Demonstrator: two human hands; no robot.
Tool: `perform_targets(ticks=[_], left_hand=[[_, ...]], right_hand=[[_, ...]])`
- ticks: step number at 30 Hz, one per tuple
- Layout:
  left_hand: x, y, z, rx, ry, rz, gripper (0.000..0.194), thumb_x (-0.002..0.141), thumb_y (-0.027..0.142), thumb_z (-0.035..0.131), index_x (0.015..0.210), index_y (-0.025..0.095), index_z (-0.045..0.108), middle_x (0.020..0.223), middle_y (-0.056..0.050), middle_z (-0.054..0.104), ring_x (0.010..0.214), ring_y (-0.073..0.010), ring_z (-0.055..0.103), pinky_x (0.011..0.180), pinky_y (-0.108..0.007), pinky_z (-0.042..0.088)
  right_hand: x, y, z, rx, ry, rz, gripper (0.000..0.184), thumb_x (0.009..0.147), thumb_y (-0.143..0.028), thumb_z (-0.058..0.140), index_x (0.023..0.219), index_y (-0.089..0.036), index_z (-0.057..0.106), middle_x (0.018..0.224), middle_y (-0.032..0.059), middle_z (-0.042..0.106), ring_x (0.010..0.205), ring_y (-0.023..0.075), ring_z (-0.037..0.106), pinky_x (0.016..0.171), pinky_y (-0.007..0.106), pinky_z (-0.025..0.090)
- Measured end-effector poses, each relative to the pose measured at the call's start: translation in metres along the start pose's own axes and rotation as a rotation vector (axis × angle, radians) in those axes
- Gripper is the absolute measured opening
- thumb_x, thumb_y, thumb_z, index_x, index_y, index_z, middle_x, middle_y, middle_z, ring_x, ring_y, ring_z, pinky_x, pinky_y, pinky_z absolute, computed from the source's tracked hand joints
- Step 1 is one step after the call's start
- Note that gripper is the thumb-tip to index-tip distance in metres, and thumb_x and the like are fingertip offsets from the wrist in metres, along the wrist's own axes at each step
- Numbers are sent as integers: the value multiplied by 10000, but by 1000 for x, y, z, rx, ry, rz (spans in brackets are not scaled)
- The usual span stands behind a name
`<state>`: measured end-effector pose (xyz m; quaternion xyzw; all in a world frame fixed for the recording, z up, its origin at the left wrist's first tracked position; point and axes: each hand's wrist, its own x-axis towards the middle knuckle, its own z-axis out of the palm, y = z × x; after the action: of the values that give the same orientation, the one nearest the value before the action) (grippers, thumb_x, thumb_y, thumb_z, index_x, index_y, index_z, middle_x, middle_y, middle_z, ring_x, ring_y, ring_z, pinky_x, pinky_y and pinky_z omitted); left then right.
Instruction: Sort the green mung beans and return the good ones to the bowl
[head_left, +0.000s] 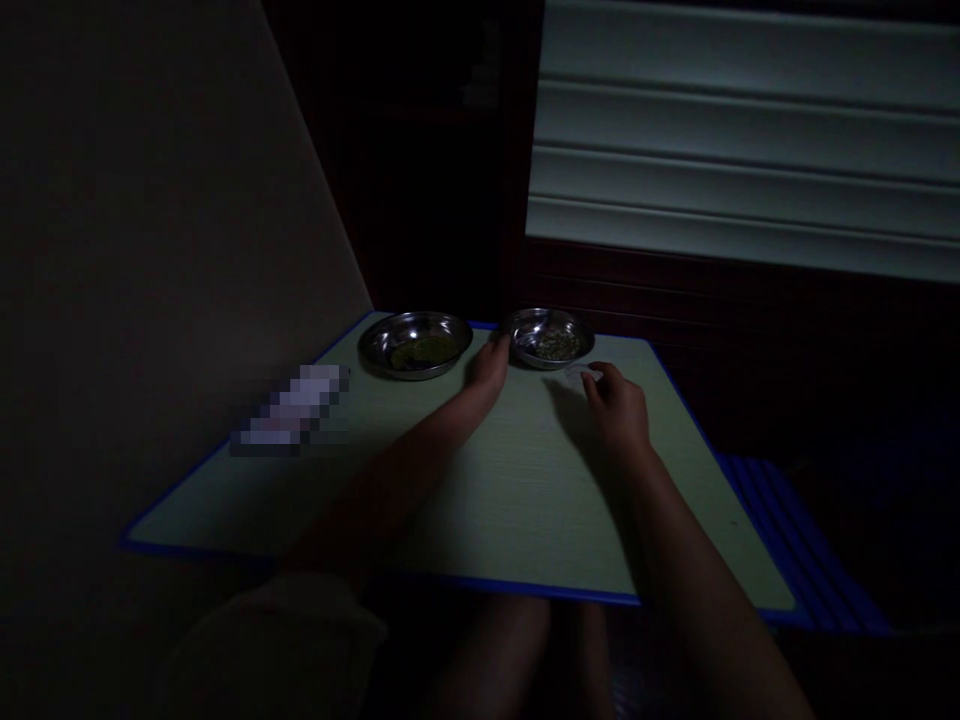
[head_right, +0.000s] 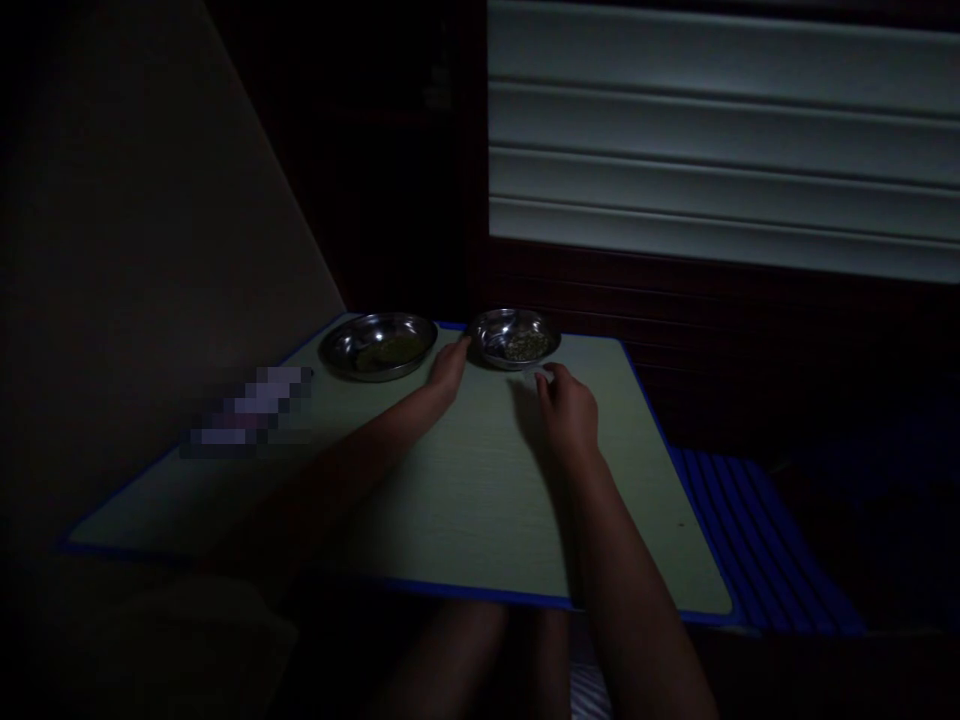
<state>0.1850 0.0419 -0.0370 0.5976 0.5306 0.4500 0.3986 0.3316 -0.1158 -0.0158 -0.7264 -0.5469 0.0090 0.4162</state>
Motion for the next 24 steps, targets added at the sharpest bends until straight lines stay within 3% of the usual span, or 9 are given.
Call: perform_targets(ticks=[5, 9, 14, 19, 24], left_hand=[[23, 6, 28, 21, 99, -84, 428, 795, 425, 546, 1043, 97, 664, 1136, -226, 658, 1056, -339, 623, 838, -385, 463], [27, 7, 44, -7, 181, -141, 391, 817, 325, 526, 1126, 112, 637, 1180, -201, 647, 1057, -304, 631, 823, -355, 475], [28, 16, 52, -42, 261, -188, 317, 899, 271, 447, 1099, 111, 634, 1207, -193, 618, 1134, -273, 587, 935, -383, 455], [30, 17, 35, -89, 232, -169, 343, 883, 393, 545, 1089, 124, 602, 1098, -96, 621, 1005, -197, 602, 891, -413, 516], [22, 21, -15, -171, 227, -147, 239, 863, 325, 580, 939, 101, 614, 951, -67, 632, 878, -171, 610, 768, -337, 535]], right_hand=[[1, -5, -3, -63, 31, -42, 376, 944, -433, 438, 1132, -168, 628, 742, 45, 687, 640, 169, 611, 632, 300, 432], [1, -8, -2, -101, 17, -69, 374, 932, -402, 424, 1143, -185, 644, 775, 82, 717, 677, 203, 633, 628, 297, 393], [0, -7, -2, -138, 5, -66, 378, 922, -388, 421, 1149, -187, 648, 824, 106, 730, 723, 227, 652, 648, 305, 398], [0, -6, -2, -134, 9, -35, 374, 904, -400, 457, 1117, -178, 669, 766, 100, 712, 672, 220, 629, 618, 316, 399], [3, -7, -8, -39, 15, -1, 289, 905, -388, 541, 1025, -153, 659, 728, 14, 649, 624, 142, 593, 625, 303, 475]])
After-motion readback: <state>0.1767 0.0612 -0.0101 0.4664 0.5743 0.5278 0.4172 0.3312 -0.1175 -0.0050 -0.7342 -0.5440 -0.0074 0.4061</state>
